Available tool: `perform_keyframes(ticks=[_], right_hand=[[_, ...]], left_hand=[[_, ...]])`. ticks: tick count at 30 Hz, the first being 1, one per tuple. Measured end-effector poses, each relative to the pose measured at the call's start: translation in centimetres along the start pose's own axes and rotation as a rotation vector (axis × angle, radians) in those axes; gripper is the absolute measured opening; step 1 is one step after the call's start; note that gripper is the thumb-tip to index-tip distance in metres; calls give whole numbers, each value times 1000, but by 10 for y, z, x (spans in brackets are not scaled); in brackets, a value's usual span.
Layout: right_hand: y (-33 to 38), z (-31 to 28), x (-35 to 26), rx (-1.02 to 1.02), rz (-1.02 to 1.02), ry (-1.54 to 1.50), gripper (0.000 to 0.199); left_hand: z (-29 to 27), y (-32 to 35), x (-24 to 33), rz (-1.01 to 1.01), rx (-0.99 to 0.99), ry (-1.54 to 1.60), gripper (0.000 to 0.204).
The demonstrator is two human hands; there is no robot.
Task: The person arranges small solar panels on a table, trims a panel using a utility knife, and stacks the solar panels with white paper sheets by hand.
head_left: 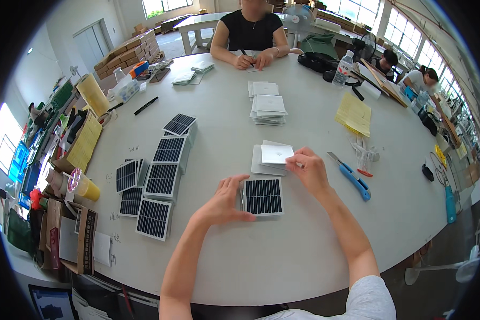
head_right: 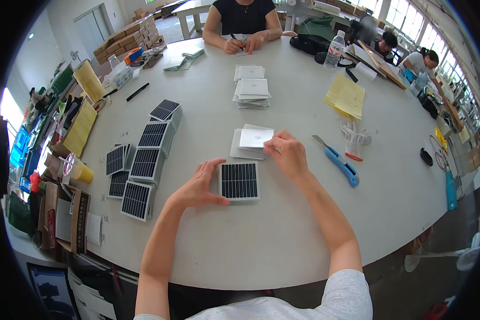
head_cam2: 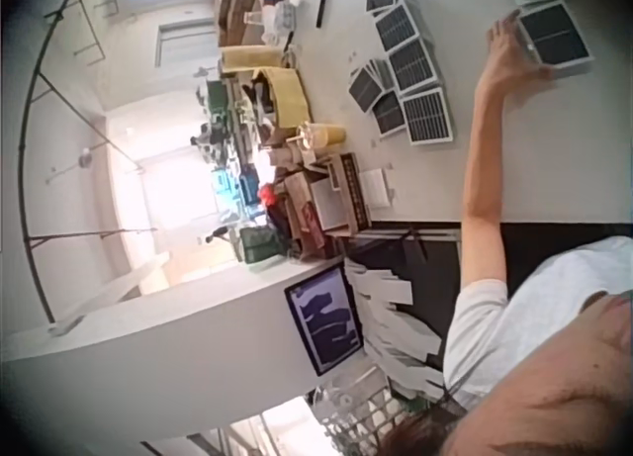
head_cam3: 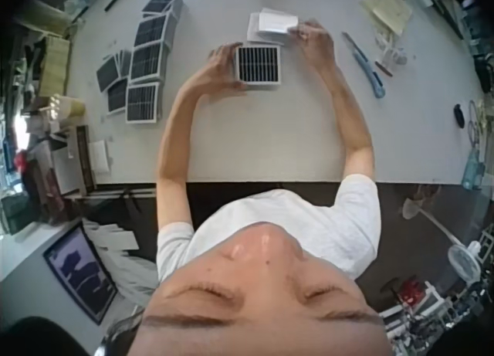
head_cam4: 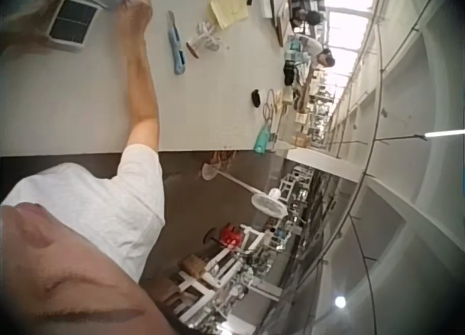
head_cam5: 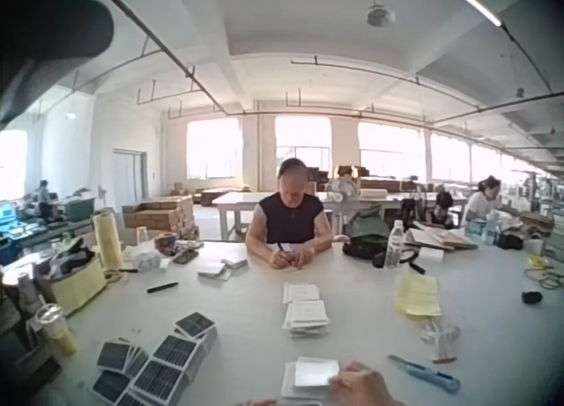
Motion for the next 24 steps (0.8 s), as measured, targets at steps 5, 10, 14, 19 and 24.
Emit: perform_keyframes(ticks=[5,10,14,19,24], right_hand=[[6,23,4,-255,290,-260,30],[6,20,-16,-225,252,-331,39],[20,31,-49,-304,-49,98,76],[18,34,-48,-106,-188,325,62],[14,16,-36,-35,-27,233,38]], left_hand=[[-6,3,1,-39,17,91,100],[-8,4,4,-58,1,131,99],[-4,2,0,-4,43,84,98],[-3,-1,3,-46,10,85,98],[-5,3,-7,-18,14,79,100]])
Point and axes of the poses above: each hand's wrist, its own y-axis away from the middle knuckle, its own z-axis out of the palm, x = y × z, the point moved 6 cm from there along -y, towards the middle knuckle, and after that the axes turned 10 degrees about -y, right-handed, at the moved point
